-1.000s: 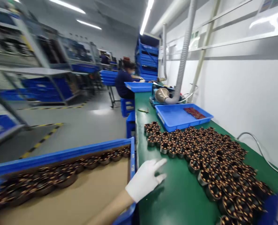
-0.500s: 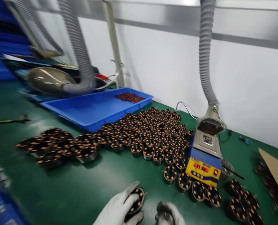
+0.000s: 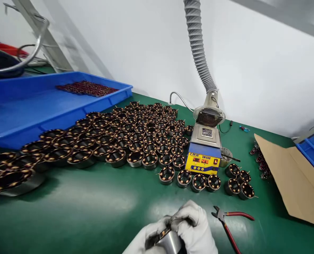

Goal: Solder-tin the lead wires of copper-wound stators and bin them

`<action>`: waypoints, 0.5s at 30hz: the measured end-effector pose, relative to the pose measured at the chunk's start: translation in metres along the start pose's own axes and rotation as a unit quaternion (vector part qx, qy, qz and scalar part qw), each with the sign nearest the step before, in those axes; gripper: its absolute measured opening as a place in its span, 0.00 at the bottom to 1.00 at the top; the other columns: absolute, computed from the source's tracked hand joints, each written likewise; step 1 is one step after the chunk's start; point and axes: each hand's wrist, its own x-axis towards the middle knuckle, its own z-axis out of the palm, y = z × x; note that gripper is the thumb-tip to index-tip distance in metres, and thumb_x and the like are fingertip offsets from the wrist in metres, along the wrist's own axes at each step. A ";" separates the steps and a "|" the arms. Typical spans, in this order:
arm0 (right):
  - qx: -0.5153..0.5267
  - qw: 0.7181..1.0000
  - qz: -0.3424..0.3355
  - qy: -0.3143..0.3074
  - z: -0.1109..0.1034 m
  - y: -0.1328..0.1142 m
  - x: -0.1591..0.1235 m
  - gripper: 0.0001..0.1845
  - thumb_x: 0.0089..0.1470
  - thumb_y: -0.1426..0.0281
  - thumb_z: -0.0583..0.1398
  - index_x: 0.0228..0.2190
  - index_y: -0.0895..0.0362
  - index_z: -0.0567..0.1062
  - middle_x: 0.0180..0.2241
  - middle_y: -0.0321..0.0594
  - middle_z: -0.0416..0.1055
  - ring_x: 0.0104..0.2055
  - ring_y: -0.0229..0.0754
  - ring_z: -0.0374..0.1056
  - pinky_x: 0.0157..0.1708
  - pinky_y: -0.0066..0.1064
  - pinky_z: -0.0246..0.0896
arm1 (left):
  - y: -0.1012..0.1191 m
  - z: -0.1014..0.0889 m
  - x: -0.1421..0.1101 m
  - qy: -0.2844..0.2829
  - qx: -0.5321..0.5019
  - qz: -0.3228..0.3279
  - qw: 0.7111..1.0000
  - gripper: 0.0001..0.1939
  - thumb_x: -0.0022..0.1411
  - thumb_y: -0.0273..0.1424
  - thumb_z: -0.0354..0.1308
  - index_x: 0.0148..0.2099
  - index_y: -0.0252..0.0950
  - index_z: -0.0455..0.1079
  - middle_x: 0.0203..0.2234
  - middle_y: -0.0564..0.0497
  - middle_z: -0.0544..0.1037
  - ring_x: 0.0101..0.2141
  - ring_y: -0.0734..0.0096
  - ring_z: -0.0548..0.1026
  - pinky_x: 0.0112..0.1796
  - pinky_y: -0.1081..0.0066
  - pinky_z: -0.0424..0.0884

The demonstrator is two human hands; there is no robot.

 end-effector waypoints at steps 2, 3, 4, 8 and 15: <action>0.126 0.989 0.032 0.067 -0.003 -0.010 0.005 0.08 0.43 0.60 0.65 0.22 0.52 0.76 0.21 0.32 0.68 0.22 0.33 0.62 0.22 0.24 0.57 | -0.006 -0.003 -0.003 -0.002 -0.038 -0.019 0.999 0.20 0.55 0.47 0.56 0.34 0.32 0.70 0.29 0.45 0.69 0.33 0.58 0.70 0.37 0.61 0.69; 0.193 0.973 0.054 0.112 -0.004 -0.013 0.007 0.09 0.43 0.59 0.65 0.23 0.51 0.75 0.21 0.31 0.68 0.22 0.32 0.61 0.21 0.23 0.56 | -0.006 -0.005 -0.005 0.002 -0.051 -0.025 0.998 0.21 0.53 0.47 0.57 0.36 0.32 0.70 0.31 0.44 0.70 0.34 0.57 0.70 0.37 0.61 0.69; 0.242 0.956 0.079 0.147 -0.004 -0.015 0.009 0.09 0.43 0.59 0.65 0.24 0.50 0.74 0.22 0.30 0.68 0.21 0.31 0.61 0.20 0.22 0.55 | -0.004 -0.007 -0.007 0.009 -0.060 -0.027 0.998 0.20 0.51 0.46 0.60 0.37 0.33 0.70 0.34 0.43 0.70 0.36 0.55 0.70 0.37 0.60 0.69; 0.259 0.943 0.208 -0.004 0.009 0.002 0.004 0.18 0.40 0.61 0.68 0.34 0.54 0.75 0.29 0.37 0.73 0.30 0.36 0.67 0.29 0.26 0.59 | 0.019 -0.016 -0.011 0.045 0.037 0.027 0.998 0.11 0.43 0.33 0.65 0.29 0.35 0.70 0.50 0.43 0.64 0.47 0.49 0.65 0.41 0.62 0.68; 0.425 0.823 0.362 -0.103 0.038 0.035 -0.015 0.22 0.44 0.56 0.63 0.39 0.56 0.74 0.38 0.43 0.74 0.39 0.45 0.69 0.42 0.37 0.60 | 0.019 -0.024 -0.009 0.127 0.313 0.151 0.929 0.34 0.43 0.28 0.64 0.55 0.43 0.61 0.57 0.46 0.57 0.55 0.54 0.57 0.56 0.56 0.54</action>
